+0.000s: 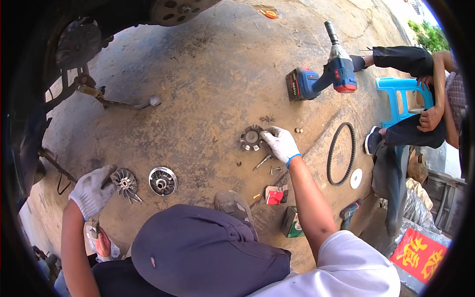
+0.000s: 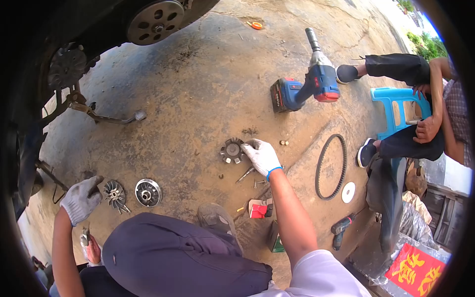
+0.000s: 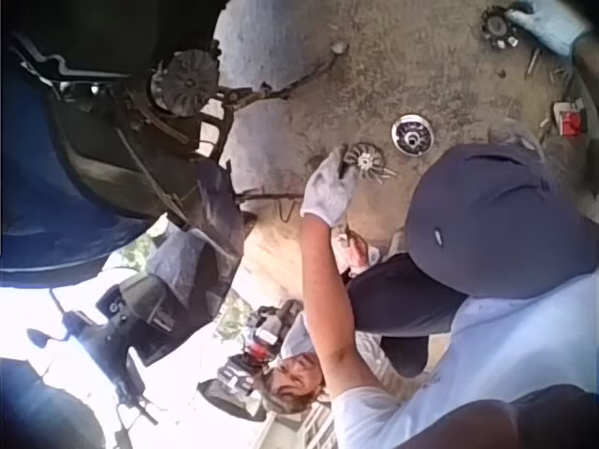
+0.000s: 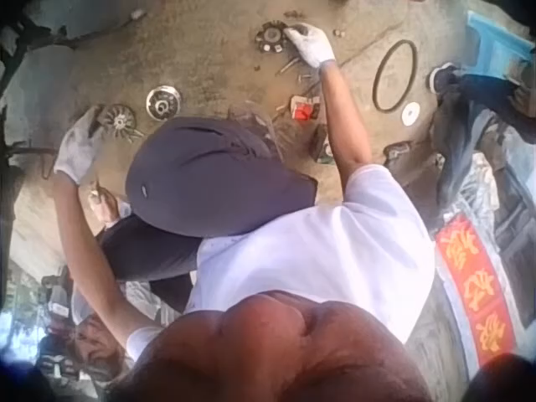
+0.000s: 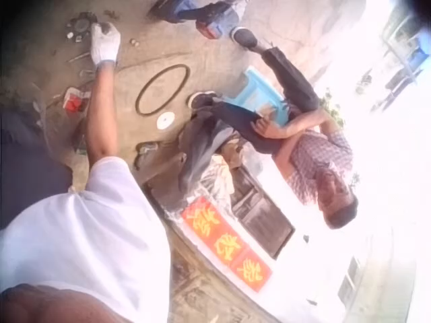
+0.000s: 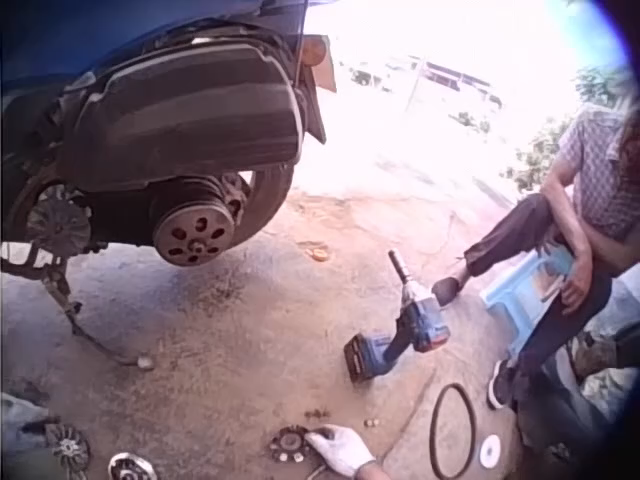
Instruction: Repairing a scooter's transmission by replacing the drive belt and reassembling the variator assembly.
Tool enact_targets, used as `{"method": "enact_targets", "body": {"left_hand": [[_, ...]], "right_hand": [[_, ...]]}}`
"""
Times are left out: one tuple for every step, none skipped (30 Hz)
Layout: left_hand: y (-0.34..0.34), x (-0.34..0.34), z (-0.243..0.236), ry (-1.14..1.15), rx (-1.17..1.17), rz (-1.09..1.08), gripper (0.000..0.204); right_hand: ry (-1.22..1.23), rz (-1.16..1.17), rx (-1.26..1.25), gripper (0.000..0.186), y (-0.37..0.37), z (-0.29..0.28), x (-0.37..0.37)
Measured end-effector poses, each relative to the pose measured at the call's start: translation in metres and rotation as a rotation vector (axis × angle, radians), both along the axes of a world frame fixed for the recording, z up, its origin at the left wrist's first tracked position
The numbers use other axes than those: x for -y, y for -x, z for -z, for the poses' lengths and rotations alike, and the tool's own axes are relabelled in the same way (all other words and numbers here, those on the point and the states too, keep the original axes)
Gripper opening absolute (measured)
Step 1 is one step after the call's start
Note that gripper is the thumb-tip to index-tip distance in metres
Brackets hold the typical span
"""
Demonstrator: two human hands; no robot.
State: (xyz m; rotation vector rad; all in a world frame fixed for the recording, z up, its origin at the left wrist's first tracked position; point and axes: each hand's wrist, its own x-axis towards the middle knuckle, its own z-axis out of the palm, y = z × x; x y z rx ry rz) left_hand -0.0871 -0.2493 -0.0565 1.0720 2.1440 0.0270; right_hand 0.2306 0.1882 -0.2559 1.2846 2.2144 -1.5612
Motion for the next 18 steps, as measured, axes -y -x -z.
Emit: {"method": "enact_targets", "body": {"left_hand": [[-0.007, 0.003, -0.031, -0.016, -0.038, -0.067, 0.048], [-0.011, 0.002, -0.034, -0.071, -0.042, -0.127, 0.049], [-0.012, 0.001, -0.032, -0.081, -0.023, -0.114, 0.049], [-0.014, -0.001, -0.035, -0.058, -0.008, -0.138, 0.050], [-0.017, -0.001, -0.037, -0.037, 0.008, -0.163, 0.052], [-0.019, 0.000, -0.037, -0.043, 0.023, -0.152, 0.052], [-0.021, 0.002, -0.040, -0.080, -0.028, -0.126, 0.050], [-0.024, 0.004, -0.043, -0.118, -0.078, -0.102, 0.049], [-0.027, 0.004, -0.050, -0.115, -0.067, -0.116, 0.051], [-0.029, 0.010, -0.057, -0.119, -0.069, -0.112, 0.051], [-0.028, 0.022, -0.062, -0.139, -0.094, -0.190, 0.053], [-0.026, 0.033, -0.066, -0.160, -0.119, -0.268, 0.054], [-0.023, 0.040, -0.077, -0.124, -0.099, -0.318, 0.057], [-0.024, 0.042, -0.081, -0.129, -0.093, -0.315, 0.057], [-0.026, 0.043, -0.085, -0.141, -0.108, -0.316, 0.058], [-0.028, 0.043, -0.087, -0.160, -0.121, -0.317, 0.059], [-0.030, 0.047, -0.088, -0.153, -0.097, -0.335, 0.061], [-0.033, 0.047, -0.089, -0.164, -0.095, -0.333, 0.061]], "right_hand": [[-0.009, -0.035, -0.014, 0.041, 0.016, -0.002, 0.009], [-0.057, -0.063, 0.006, 0.041, 0.020, -0.009, 0.007], [-0.067, -0.050, 0.025, 0.041, 0.018, -0.007, 0.003], [-0.082, -0.072, 0.036, 0.040, 0.015, -0.006, 0.001], [-0.098, -0.094, 0.049, 0.039, 0.011, -0.005, -0.001], [-0.105, -0.084, 0.063, 0.039, 0.007, -0.004, -0.003], [-0.165, -0.095, 0.045, 0.039, 0.004, -0.006, -0.006], [-0.225, -0.107, 0.028, 0.038, 0.000, -0.006, -0.010], [-0.264, -0.035, -0.028, 0.036, -0.010, 0.000, -0.017], [-0.268, -0.031, -0.029, 0.036, -0.011, -0.012, -0.020], [-0.053, 0.206, -0.111, 0.035, -0.013, -0.030, -0.021], [0.163, 0.440, -0.193, 0.034, -0.017, -0.041, -0.024], [0.218, 0.440, -0.304, 0.031, -0.027, -0.043, -0.033], [0.405, 0.486, -0.459, 0.031, -0.036, -0.052, -0.036], [0.422, 0.475, -0.489, 0.032, -0.041, -0.059, -0.036], [0.432, 0.463, -0.520, 0.033, -0.047, -0.068, -0.037], [0.420, 0.464, -0.521, 0.033, -0.054, -0.070, -0.038], [0.356, 0.454, -0.489, 0.033, -0.060, -0.070, -0.039]]}}
